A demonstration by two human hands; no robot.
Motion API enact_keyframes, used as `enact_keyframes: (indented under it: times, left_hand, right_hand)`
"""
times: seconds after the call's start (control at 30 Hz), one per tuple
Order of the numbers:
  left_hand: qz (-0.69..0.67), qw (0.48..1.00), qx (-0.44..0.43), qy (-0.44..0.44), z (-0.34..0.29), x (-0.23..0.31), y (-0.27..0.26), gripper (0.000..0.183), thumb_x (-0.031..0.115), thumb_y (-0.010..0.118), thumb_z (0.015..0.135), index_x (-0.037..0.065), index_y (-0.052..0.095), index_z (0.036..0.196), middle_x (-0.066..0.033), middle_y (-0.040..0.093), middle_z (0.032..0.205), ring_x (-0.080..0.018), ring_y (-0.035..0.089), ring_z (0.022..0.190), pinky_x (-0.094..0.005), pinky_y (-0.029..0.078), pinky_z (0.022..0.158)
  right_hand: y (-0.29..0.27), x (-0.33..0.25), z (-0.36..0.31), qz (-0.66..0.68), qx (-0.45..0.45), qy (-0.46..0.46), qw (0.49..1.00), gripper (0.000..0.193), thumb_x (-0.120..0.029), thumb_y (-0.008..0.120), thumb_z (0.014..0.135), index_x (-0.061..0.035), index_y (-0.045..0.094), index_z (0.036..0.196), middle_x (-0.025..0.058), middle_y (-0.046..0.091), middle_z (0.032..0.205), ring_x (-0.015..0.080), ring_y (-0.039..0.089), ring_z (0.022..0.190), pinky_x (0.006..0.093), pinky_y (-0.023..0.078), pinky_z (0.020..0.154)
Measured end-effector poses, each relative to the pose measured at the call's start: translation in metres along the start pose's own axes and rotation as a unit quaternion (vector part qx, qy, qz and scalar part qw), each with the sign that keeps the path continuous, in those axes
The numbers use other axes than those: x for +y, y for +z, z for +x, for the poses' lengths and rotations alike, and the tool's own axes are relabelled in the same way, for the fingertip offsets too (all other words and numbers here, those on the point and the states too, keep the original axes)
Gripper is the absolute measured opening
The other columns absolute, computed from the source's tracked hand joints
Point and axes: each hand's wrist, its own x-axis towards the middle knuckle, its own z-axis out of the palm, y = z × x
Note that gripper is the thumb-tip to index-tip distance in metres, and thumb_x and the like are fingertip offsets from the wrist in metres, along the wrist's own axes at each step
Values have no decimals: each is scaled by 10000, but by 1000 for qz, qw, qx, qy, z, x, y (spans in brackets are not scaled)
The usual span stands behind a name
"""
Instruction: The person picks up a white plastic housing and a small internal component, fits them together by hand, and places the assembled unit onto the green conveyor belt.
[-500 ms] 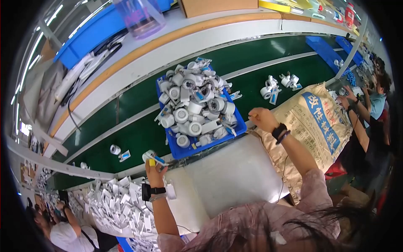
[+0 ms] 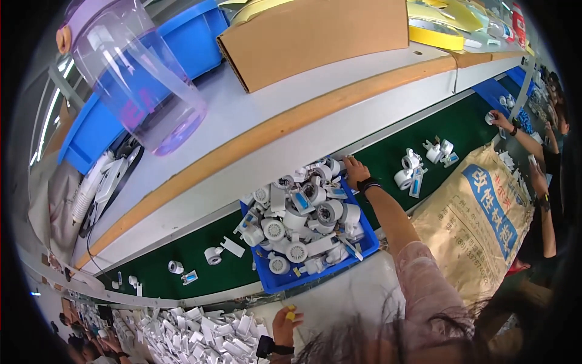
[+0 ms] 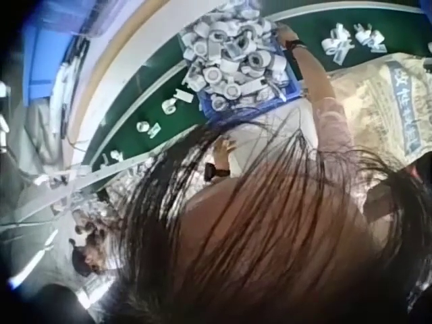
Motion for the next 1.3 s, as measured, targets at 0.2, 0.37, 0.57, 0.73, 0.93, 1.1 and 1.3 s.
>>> enact_keyframes:
  times: [0.2,0.37,0.57,0.73,0.93,1.1,1.3]
  left_hand:
    - [75,996,10,-55,11,-31,-2,254,100,488,931,6,532,1162,-119,612,1096,-243,659,896,-309,537,709]
    - [39,997,-62,-31,0,-22,10,249,106,482,936,3,533,1156,-105,617,1077,-226,649,909,-309,527,736]
    - [83,992,-88,-36,-16,-20,30,266,52,450,915,4,528,1165,-108,605,1100,-219,632,926,-322,530,754]
    - [128,971,-189,78,-28,-16,58,352,-9,502,877,14,491,1228,-121,553,1190,-224,595,1015,-309,504,822]
    - [424,815,-67,390,-64,29,113,828,97,763,730,21,291,1406,-158,375,1387,-265,466,1196,-375,386,986]
    - [289,914,-182,219,-81,14,97,748,116,726,773,-39,302,1369,-161,564,1147,-251,539,1098,-347,454,886]
    - [127,932,-337,-38,-111,27,69,446,138,626,869,-14,456,1252,-78,597,936,-141,586,719,-285,490,705]
  right_hand:
    - [4,7,33,-126,-179,-57,974,749,-156,718,684,-192,388,1355,136,423,1368,326,489,1206,460,437,953]
    - [-34,20,12,-30,-128,102,986,778,-359,825,589,-104,464,1229,195,510,1192,354,591,1032,410,503,875]
    - [-133,-5,-41,184,62,73,978,742,-436,818,620,44,527,1105,205,619,996,319,628,913,380,506,805]
    - [-205,-76,-136,484,-65,11,872,541,-242,792,759,-20,488,1147,45,584,961,112,575,871,265,503,737]
    - [-226,-135,-252,619,-220,35,754,494,-207,739,802,-40,486,1193,44,591,1033,130,582,929,277,471,820]
    - [-223,-177,-315,687,-296,116,653,469,-190,719,818,-29,478,1187,97,610,1081,197,630,949,304,491,821]
    - [-205,-169,-347,575,-273,67,769,535,-196,716,823,-27,456,1259,68,587,1043,188,579,957,293,460,876]
